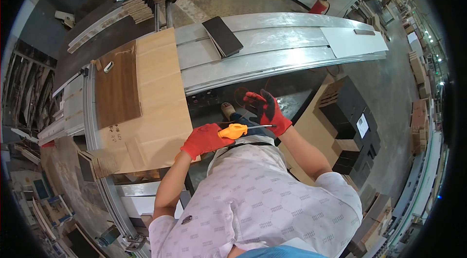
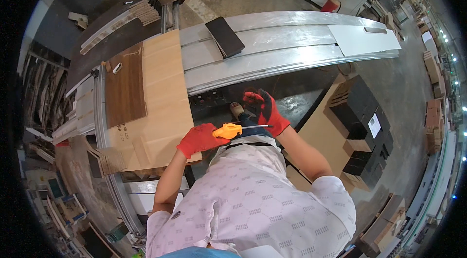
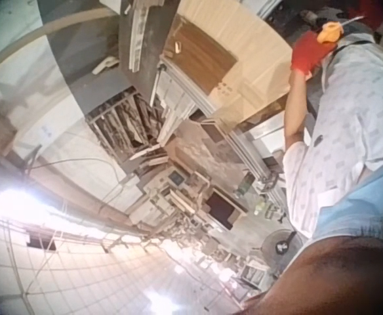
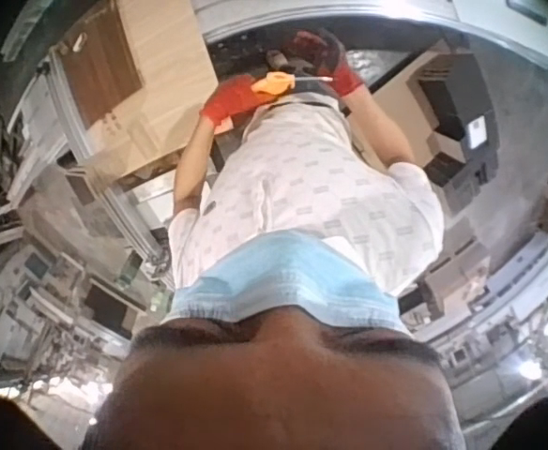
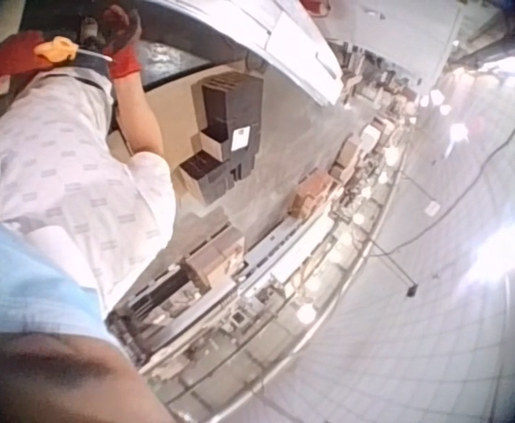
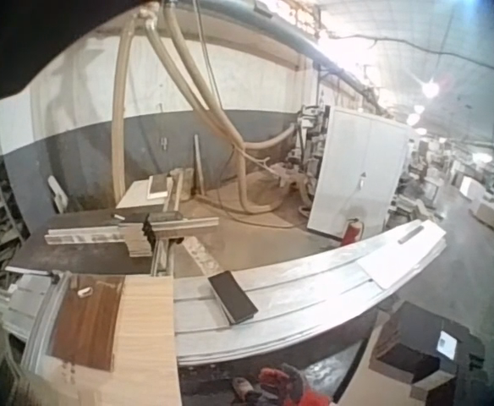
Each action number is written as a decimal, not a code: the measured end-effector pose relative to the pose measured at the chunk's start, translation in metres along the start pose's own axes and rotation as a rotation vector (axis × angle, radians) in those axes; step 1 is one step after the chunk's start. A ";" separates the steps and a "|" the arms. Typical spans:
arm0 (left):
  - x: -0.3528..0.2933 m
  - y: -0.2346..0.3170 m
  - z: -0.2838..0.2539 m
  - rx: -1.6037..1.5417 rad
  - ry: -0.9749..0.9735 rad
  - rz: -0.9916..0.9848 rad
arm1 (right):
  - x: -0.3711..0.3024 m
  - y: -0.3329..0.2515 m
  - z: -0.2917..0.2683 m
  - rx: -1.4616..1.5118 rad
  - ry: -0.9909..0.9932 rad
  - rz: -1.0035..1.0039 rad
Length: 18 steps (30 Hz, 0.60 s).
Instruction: The person uses a table saw to cut small rectangular pieces of dark wood. They repeatedly place the wood against the fence, push it through the blade, and then remove the cut piece. The person also uses a yellow push stick to guide the wood safely through the saw.
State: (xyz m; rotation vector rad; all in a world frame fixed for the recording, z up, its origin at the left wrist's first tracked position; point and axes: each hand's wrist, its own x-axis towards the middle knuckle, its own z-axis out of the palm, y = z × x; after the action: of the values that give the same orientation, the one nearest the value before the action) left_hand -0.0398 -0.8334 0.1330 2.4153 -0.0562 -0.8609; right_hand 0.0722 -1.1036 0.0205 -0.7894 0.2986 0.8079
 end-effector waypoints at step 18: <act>0.006 -0.017 0.013 -0.008 0.013 -0.032 | -0.022 -0.028 0.013 0.427 -0.308 0.004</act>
State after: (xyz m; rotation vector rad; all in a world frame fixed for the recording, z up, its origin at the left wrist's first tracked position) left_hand -0.0454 -0.8268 0.1124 2.4206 -0.0088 -0.8583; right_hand 0.0777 -1.1184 0.0552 -0.2595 0.1865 0.8199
